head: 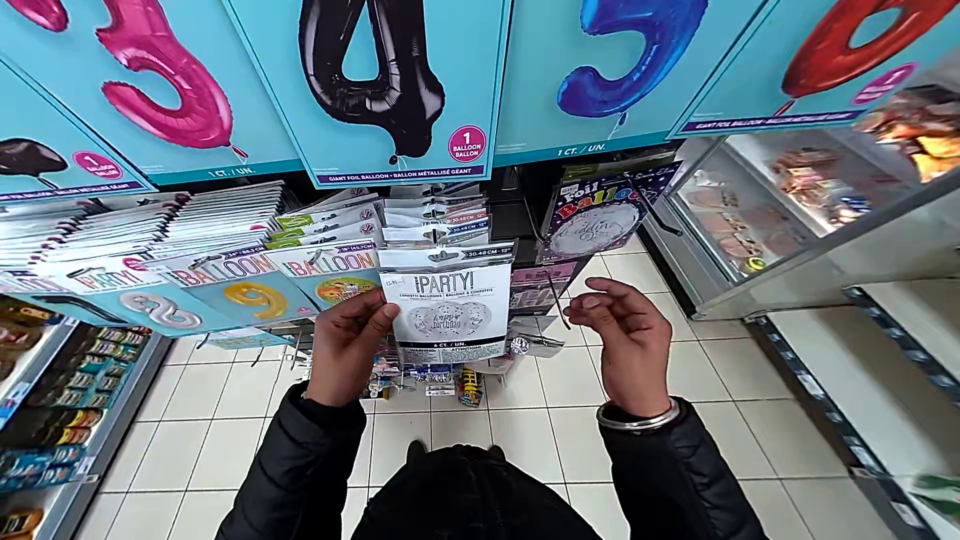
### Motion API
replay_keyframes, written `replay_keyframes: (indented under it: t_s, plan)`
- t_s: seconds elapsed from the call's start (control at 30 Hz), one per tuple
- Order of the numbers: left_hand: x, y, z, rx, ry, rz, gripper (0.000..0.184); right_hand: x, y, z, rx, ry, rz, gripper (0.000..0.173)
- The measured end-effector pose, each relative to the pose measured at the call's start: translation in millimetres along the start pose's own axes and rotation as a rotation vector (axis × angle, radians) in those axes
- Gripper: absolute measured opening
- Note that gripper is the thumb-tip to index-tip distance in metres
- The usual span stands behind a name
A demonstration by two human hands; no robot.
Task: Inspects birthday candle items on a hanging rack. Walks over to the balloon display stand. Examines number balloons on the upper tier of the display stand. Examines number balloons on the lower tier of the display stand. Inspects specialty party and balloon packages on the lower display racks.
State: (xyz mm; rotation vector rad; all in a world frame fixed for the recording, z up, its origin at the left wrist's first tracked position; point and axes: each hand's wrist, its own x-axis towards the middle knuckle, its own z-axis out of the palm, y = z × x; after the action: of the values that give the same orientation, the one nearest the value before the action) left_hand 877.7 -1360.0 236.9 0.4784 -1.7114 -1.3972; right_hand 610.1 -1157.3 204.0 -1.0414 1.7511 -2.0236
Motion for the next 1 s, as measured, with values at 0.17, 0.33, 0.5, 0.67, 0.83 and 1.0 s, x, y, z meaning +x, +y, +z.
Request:
replay_keyframes:
  t_s: [0.17, 0.33, 0.5, 0.67, 0.83, 1.0]
  plan:
    - [5.3, -10.7, 6.4, 0.073, 0.040, -0.087, 0.021, 5.1, 1.4, -5.0, 0.010, -0.006, -0.003, 0.030]
    - [13.7, -32.1, 7.9, 0.122, 0.119, -0.095, 0.022, 13.2, 7.4, -11.4, 0.014, 0.011, -0.015, 0.029]
    - [17.2, -51.0, 15.2, 0.105, 0.266, -0.040, 0.027, 37.3, 25.0, -34.5, -0.016, 0.157, -0.063, 0.023]
    - [4.3, -50.3, 29.0, 0.084, 0.404, 0.039, 0.039, 87.0, 46.4, -68.6, -0.174, 0.207, -0.110, 0.039]
    - [-21.8, -56.9, 49.6, 0.087, 0.512, 0.072, 0.036, 127.3, 66.1, -79.9, -0.205, 0.105, -0.117, 0.053]
    - [-39.5, -62.0, 68.2, 0.047, 0.507, 0.095, 0.034, 128.2, 73.6, -76.2, -0.035, 0.009, -0.106, 0.028]
